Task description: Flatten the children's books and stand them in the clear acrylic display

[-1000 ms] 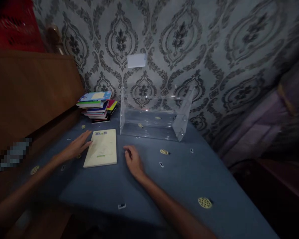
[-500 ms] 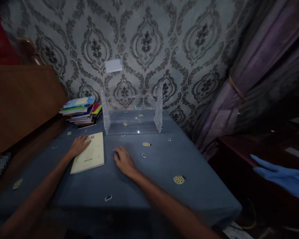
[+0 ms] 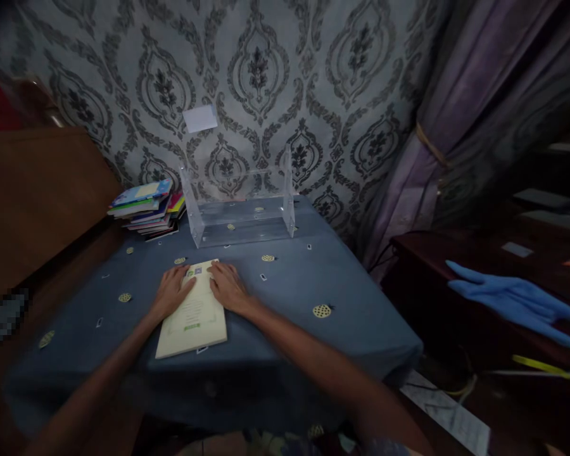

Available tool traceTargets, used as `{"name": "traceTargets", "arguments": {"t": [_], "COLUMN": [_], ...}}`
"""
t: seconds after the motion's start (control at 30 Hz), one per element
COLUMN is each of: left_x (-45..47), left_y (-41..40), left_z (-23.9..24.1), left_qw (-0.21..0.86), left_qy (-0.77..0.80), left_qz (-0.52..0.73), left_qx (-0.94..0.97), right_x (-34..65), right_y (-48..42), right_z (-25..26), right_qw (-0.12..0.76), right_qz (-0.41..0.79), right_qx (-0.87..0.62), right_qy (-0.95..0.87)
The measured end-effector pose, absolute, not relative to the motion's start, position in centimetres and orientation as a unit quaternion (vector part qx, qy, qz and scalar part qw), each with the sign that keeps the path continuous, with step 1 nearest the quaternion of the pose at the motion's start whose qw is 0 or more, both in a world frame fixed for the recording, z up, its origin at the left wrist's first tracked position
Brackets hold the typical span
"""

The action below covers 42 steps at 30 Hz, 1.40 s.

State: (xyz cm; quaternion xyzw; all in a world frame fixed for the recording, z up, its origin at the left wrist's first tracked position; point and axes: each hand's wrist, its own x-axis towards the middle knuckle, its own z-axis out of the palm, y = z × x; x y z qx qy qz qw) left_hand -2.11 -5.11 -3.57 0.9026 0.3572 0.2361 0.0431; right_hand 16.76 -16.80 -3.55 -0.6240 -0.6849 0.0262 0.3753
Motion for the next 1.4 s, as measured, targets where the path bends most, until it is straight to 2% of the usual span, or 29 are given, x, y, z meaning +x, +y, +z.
{"name": "traceTargets", "arguments": {"t": [0.17,0.33,0.47,0.63,0.9,1.1,1.4], "left_x": [3.0,9.3,10.3,8.8,9.1,9.4,7.6], "left_y": [-7.3,-8.2,-7.3,-6.8,-6.4,-6.3,-6.5], "left_z": [-3.8,-3.3,-3.8,-5.5,-5.9,-3.3,-3.2], "left_qw": [0.067,0.142,0.245,0.34,0.398,0.343,0.21], "left_qy": [0.338,0.296,0.232,0.305,0.342,0.282,0.226], "left_qz": [0.255,0.237,0.244,0.298,0.322,0.325,0.293], "left_qx": [0.904,0.914,0.909,0.838,0.788,0.835,0.905], "right_x": [20.0,26.7,32.3,37.3,42.7,41.2,28.8], "right_y": [-17.7,-19.0,-20.2,-21.8,-22.3,-23.0,-23.1], "right_z": [-2.8,-2.3,-3.8,-5.9,-7.1,-4.6,-2.7], "right_qw": [0.331,0.311,0.346,0.385,0.405,0.35,0.4], "right_qz": [0.037,0.056,0.041,-0.019,-0.062,-0.093,0.025], "right_qx": [-0.666,-0.713,-0.717,-0.737,-0.793,-0.81,-0.722], "right_qy": [-0.668,-0.625,-0.604,-0.555,-0.45,-0.462,-0.564]}}
